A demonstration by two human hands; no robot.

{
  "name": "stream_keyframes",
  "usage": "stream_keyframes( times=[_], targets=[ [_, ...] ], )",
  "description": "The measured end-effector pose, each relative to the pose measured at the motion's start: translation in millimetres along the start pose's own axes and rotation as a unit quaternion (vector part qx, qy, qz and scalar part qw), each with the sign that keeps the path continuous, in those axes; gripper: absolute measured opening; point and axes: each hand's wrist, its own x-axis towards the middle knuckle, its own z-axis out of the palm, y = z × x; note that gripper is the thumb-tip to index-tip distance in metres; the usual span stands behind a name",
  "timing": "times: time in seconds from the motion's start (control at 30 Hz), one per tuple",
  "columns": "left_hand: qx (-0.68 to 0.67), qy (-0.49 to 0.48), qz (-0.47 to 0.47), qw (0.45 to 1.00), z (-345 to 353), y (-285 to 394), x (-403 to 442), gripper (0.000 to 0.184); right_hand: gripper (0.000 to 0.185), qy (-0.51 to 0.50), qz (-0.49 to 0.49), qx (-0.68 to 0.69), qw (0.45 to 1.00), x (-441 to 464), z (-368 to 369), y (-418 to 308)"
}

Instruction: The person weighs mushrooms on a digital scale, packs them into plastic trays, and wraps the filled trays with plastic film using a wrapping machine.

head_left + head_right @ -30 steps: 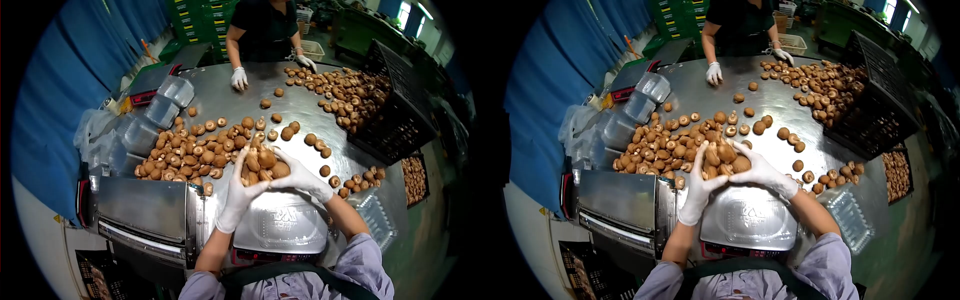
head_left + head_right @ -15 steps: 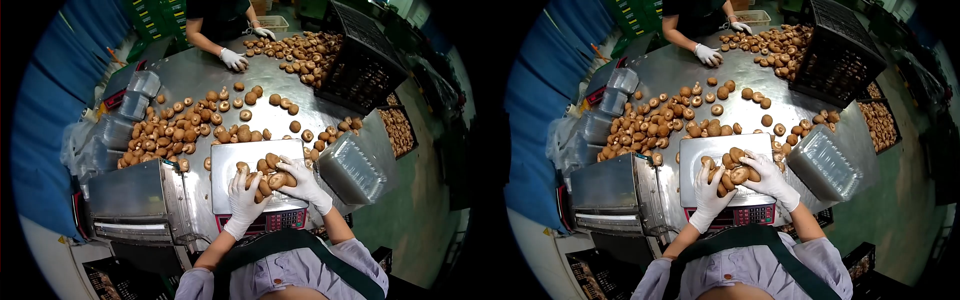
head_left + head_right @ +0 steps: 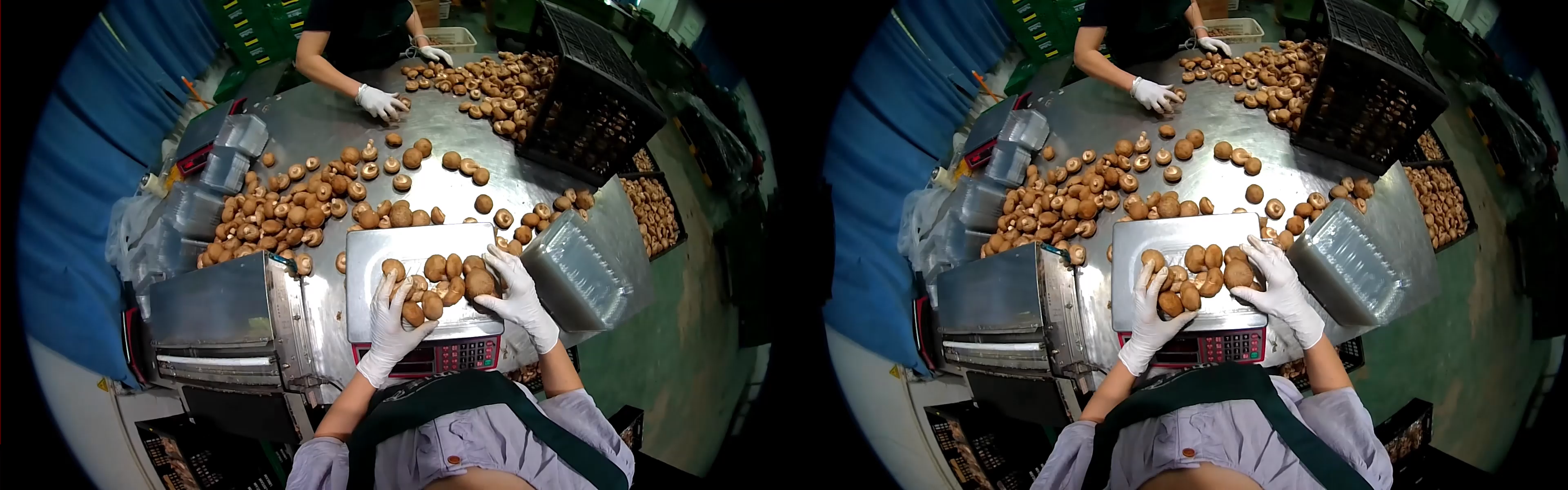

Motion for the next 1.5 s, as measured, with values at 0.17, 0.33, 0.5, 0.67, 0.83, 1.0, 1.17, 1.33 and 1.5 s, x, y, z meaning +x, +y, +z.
stream_keyframes(
  times=[0.17,0.33,0.5,0.67,0.83,1.0,1.17,1.33,1.5],
  targets=[
    [0.0,-0.008,0.003,1.0,-2.5,2.3,4.4,0.092,0.052,-0.025,0.008,0.025,0.999,3.0,3.9,-8.9],
    [0.011,-0.02,0.039,0.999,-5.0,7.5,16.3,0.079,0.042,0.043,0.007,0.089,0.995,-4.8,6.8,-2.0],
    [0.016,-0.05,0.033,0.998,-9.1,3.1,18.9,0.076,0.044,0.046,0.009,0.031,0.998,-6.0,13.0,-7.8],
    [-0.001,-0.036,-0.007,0.999,-11.2,5.2,16.8,0.074,0.039,0.191,0.027,0.008,0.981,-3.1,-6.3,-15.1],
    [0.053,-0.01,0.001,0.999,0.5,4.7,13.7,0.072,0.025,0.068,0.026,-0.079,0.994,-13.5,4.7,1.3],
    [0.067,0.0,-0.015,0.998,-2.9,5.7,9.9,0.071,0.038,0.072,0.008,-0.071,0.995,12.3,3.3,-9.5],
    [0.103,0.009,-0.025,0.994,-11.2,6.7,5.0,0.071,0.052,-0.099,-0.129,-0.076,0.984,69.8,14.8,-50.2],
    [0.119,0.018,-0.057,0.991,-22.5,3.4,1.4,0.07,0.056,-0.295,-0.116,-0.143,0.938,96.4,53.8,-52.0],
    [0.061,0.043,-0.103,0.992,-30.5,3.2,-4.9,0.065,0.049,-0.133,-0.173,0.015,0.976,93.8,57.7,-49.2]
  ],
)
